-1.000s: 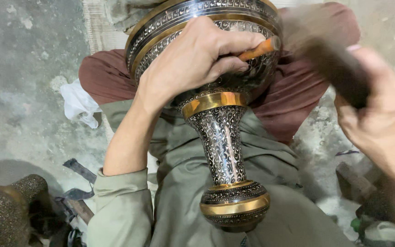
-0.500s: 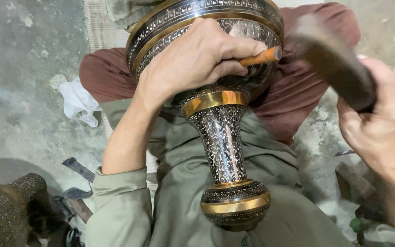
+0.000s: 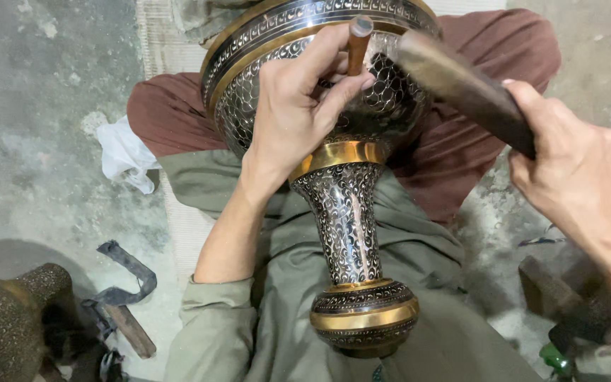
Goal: The person sits on the floor with an ornate brass vessel held between their legs, positions a metal punch against its decorated surface, and strikes the punch with a wooden mallet, repeatedly repositioning the punch around the bowl and stem to work the metal surface.
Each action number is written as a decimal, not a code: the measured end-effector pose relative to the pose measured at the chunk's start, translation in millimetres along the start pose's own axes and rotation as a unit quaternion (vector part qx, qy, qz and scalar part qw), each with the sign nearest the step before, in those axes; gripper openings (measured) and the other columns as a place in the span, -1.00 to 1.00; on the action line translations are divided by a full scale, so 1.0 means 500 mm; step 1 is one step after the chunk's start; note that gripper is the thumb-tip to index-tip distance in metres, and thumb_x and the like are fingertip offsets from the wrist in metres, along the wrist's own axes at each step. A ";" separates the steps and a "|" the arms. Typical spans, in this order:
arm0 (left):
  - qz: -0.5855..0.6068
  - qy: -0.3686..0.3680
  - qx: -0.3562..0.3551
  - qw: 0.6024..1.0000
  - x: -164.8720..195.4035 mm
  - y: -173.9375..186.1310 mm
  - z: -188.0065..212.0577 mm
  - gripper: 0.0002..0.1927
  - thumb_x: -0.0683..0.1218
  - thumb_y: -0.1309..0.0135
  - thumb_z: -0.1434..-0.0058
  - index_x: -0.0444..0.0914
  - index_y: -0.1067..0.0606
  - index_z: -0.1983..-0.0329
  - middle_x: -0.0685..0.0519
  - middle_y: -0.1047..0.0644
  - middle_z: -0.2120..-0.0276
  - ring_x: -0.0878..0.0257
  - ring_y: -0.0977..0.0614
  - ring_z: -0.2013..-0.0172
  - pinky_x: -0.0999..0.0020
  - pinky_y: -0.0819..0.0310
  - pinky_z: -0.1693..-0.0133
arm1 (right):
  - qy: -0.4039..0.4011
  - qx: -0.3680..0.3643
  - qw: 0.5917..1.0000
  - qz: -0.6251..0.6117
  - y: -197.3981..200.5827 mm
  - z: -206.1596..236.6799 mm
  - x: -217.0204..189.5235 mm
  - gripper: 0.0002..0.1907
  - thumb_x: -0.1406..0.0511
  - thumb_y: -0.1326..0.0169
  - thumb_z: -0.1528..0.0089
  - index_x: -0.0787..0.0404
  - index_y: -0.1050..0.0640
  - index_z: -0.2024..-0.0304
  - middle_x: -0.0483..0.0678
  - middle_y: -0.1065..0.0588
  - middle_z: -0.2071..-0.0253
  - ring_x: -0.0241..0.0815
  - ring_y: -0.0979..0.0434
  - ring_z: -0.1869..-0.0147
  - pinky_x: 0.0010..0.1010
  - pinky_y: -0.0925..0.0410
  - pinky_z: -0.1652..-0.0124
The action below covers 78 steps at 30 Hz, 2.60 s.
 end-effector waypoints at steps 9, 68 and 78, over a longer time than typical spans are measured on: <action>-0.059 0.015 0.025 0.998 0.008 -0.008 0.012 -0.67 -0.26 -0.31 -0.38 -0.26 -0.49 -0.14 0.03 -0.65 0.30 0.39 -0.73 0.36 0.53 -0.58 0.28 | 0.075 -0.011 0.995 -0.065 0.036 -0.076 0.075 -0.40 0.49 -0.13 -0.15 0.17 -0.45 -0.27 0.13 -0.56 0.18 0.11 -0.60 0.21 -0.19 -0.44 0.22; -0.073 -0.154 -0.377 0.910 0.044 -0.066 -0.106 -0.69 -0.15 -0.30 -0.20 -0.22 -0.57 -0.01 -0.12 -0.60 0.38 -0.14 -0.63 0.32 0.07 -0.43 0.30 | -0.141 0.144 0.953 -0.228 -0.171 0.199 0.006 -0.50 0.45 -0.22 -0.29 0.20 -0.45 -0.27 0.20 -0.54 0.21 0.13 -0.62 0.15 -0.23 -0.43 0.15; -0.076 -0.079 -0.189 0.976 0.012 -0.006 -0.049 -0.52 -0.16 -0.31 -0.39 -0.17 -0.40 -0.31 -0.10 -0.57 0.28 -0.07 -0.62 0.30 0.17 -0.47 0.21 | -0.094 0.064 0.979 -0.168 -0.148 0.105 0.011 -0.29 0.47 -0.20 -0.10 0.10 -0.46 -0.34 0.14 -0.60 0.09 0.14 -0.62 0.17 -0.17 -0.44 0.17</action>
Point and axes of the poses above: each hand's wrist, its own z-axis away from the middle knuckle, its own y-axis out of the back of the hand, x = y × z, the point moved 5 cm from there along -z, towards the middle knuckle
